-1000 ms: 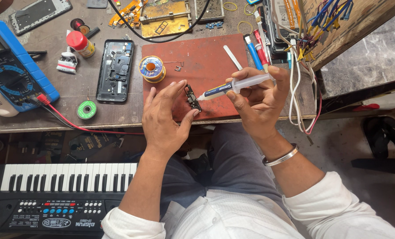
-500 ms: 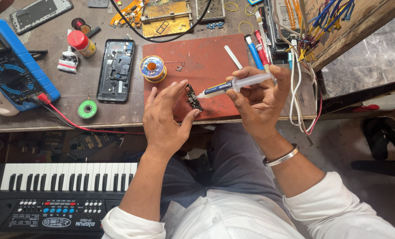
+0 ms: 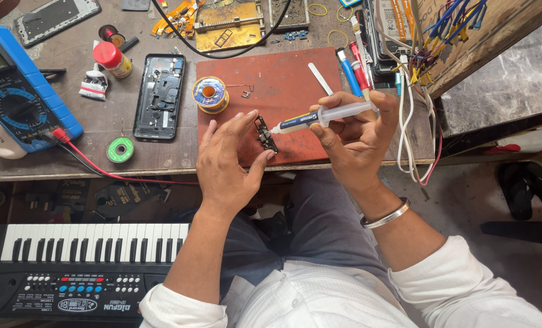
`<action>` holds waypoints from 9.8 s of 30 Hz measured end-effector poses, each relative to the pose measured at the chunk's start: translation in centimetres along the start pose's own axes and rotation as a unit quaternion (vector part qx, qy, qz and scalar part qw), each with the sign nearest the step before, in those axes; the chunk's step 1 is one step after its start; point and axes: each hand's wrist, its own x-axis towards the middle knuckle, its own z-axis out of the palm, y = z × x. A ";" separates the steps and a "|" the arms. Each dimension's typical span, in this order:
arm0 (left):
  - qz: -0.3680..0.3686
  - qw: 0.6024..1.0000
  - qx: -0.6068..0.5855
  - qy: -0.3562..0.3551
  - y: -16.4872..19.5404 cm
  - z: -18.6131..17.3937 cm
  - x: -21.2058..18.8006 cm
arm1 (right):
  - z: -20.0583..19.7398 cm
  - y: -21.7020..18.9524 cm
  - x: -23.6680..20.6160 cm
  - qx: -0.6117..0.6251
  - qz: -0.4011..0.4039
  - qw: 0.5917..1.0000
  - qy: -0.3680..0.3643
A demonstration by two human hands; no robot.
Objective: The person works on a small circuit board at a repair bench, first scraping and cleaning the board with a handheld tool, then applying flux from a syringe onto the board, and finally soldering components on the board using a soldering iron in one hand and tweezers in the other.
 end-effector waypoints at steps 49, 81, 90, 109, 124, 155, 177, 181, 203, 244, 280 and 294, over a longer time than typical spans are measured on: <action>-0.005 1.000 0.005 0.002 0.0 0.0 0.0 | 0.0 -0.1 -0.1 -0.001 0.000 1.000 -0.002; -0.006 1.000 0.007 0.004 0.1 0.0 0.0 | -0.1 -0.1 -0.3 -0.005 -0.004 1.000 0.003; -0.004 1.000 0.005 0.003 0.0 0.0 0.0 | -0.1 0.0 -0.4 -0.011 -0.006 1.000 -0.001; -0.003 1.000 0.008 0.002 0.0 0.0 0.0 | -0.1 -0.1 -0.3 -0.007 -0.004 1.000 0.002; 0.001 1.000 0.016 0.007 0.0 0.1 0.0 | -0.5 0.1 0.7 0.082 0.032 0.988 0.126; 0.017 0.998 0.034 0.048 -0.5 0.2 -0.6 | 0.2 -1.3 2.4 -0.090 -0.028 0.994 0.046; 0.028 0.997 0.044 0.056 -0.6 0.3 -0.6 | 0.5 1.6 11.2 -0.378 -0.073 0.874 -0.296; 0.030 0.997 0.043 0.055 -0.5 0.2 -0.6 | 0.8 2.1 13.2 -0.407 -0.046 0.835 -0.367; 0.027 0.997 0.048 0.055 -0.4 0.2 -0.6 | -0.9 2.3 14.9 -0.436 -0.092 0.802 -0.398; -0.002 0.996 0.001 0.093 -0.6 0.5 -0.6 | 0.0 -2.5 12.7 -0.322 -0.011 0.944 -0.066; 0.002 0.996 -0.009 0.089 -0.6 0.3 -0.6 | -1.3 4.8 18.5 -0.416 -0.051 0.898 -0.134; 0.003 0.996 -0.012 0.090 -0.7 0.3 -0.7 | -0.7 5.0 18.9 -0.379 0.018 0.922 -0.075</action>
